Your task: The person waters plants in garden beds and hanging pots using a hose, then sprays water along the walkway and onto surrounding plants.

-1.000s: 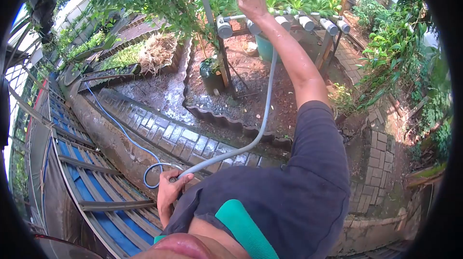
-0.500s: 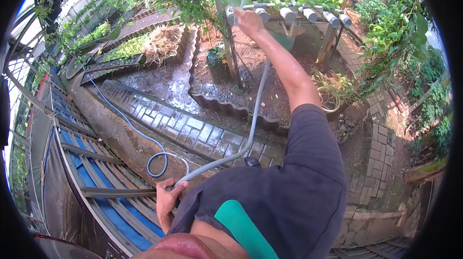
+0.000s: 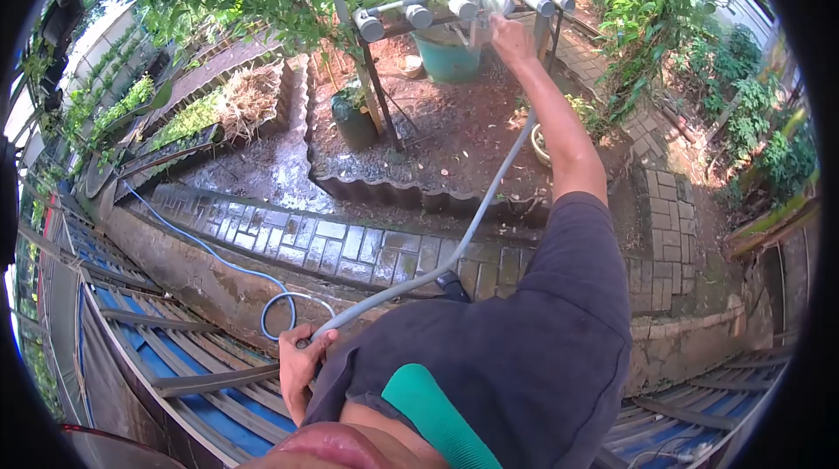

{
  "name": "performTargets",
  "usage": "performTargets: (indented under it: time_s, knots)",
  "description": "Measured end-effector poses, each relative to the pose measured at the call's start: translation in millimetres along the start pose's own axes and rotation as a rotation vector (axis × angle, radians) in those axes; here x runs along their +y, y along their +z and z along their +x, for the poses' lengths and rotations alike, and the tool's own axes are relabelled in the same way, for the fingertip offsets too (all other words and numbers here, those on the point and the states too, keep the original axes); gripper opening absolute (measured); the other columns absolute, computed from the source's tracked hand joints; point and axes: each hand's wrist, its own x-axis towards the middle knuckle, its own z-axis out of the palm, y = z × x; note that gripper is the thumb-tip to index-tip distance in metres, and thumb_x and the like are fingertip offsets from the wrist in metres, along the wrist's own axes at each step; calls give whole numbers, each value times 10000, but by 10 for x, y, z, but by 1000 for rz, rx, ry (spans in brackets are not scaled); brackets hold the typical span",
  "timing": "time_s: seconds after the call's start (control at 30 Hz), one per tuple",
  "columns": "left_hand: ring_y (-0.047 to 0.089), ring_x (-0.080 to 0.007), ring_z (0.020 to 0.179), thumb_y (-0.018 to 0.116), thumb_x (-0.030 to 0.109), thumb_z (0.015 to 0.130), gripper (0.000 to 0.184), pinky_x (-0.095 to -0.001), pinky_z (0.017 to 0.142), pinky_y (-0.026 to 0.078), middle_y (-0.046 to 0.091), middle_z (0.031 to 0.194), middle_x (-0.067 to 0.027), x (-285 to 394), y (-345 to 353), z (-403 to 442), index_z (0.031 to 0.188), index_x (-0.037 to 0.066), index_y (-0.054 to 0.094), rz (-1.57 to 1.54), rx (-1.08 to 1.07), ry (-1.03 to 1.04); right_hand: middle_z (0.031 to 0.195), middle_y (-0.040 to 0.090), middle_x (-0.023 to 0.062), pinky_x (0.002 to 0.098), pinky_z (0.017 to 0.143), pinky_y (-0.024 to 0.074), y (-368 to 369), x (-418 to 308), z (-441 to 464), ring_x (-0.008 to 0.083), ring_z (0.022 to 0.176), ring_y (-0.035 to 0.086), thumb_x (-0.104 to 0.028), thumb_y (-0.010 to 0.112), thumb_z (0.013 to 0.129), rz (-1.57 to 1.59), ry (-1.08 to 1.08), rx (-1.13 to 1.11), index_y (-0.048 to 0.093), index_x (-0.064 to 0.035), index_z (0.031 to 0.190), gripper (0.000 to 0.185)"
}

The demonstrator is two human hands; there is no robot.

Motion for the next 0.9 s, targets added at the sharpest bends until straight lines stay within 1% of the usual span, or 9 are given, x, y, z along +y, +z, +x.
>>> performTargets:
  time_s: [0.17,0.27,0.33,0.43,0.63,0.73,0.77,0.87,0.9]
  knots:
    - [463,-90,475,798,237,761,307,-275,450,335,516,529,-16,-79,-82,-23,740,-45,676,15,-38,-6,898,677,220,523,762,503,-404,542,-295,418,868,655,-280,437,959,-110,125,0,646,-193,1102,267]
    - [460,-95,485,800,242,759,312,-280,460,335,514,530,-19,-160,-152,-28,742,-44,677,12,-81,2,907,677,221,508,761,506,-590,589,-519,414,869,654,-275,437,953,-126,180,58,648,-182,1096,271]
    - [455,-96,498,801,253,758,319,-285,470,337,516,537,-22,-228,-197,21,743,-41,677,-12,-90,23,892,674,227,503,750,504,-571,578,-545,408,858,655,-263,460,948,-148,139,111,651,-171,1088,254]
    - [449,-100,529,800,273,760,326,-289,490,339,519,553,-27,-196,-278,41,761,-34,689,29,-58,-34,865,670,230,509,735,494,-516,229,-434,414,847,649,-262,491,954,-80,145,92,650,-160,1080,227]
    - [454,-78,489,813,258,738,315,-268,449,320,513,524,-4,-351,-486,55,702,-21,672,-69,94,104,855,670,226,512,733,494,87,-592,-128,427,841,644,-276,481,967,49,76,85,629,-139,1042,216]
    - [432,-111,552,804,259,725,346,-298,508,333,509,552,-25,-414,-684,-2,786,-61,687,-99,180,-14,869,675,219,519,750,494,581,-1024,73,421,853,647,-285,479,966,104,30,76,641,-155,1060,228]
    - [433,-91,540,805,242,730,329,-281,495,329,509,545,-16,-556,-744,19,766,-61,679,-106,214,3,876,676,218,520,755,494,746,-1185,157,419,859,648,-286,480,964,128,20,73,644,-159,1068,232]
    - [435,-65,529,814,238,734,323,-257,478,315,514,547,0,-450,-897,17,748,-52,673,-166,313,-72,903,679,215,518,776,495,1188,-1656,453,411,883,651,-288,487,959,169,-2,53,653,-169,1098,247]
    - [424,-48,510,825,244,735,332,-234,464,295,514,548,15,-394,-940,45,720,-41,656,-197,337,-42,888,681,203,495,758,505,1295,-1828,551,398,857,656,-269,508,952,181,-47,93,661,-154,1072,225]
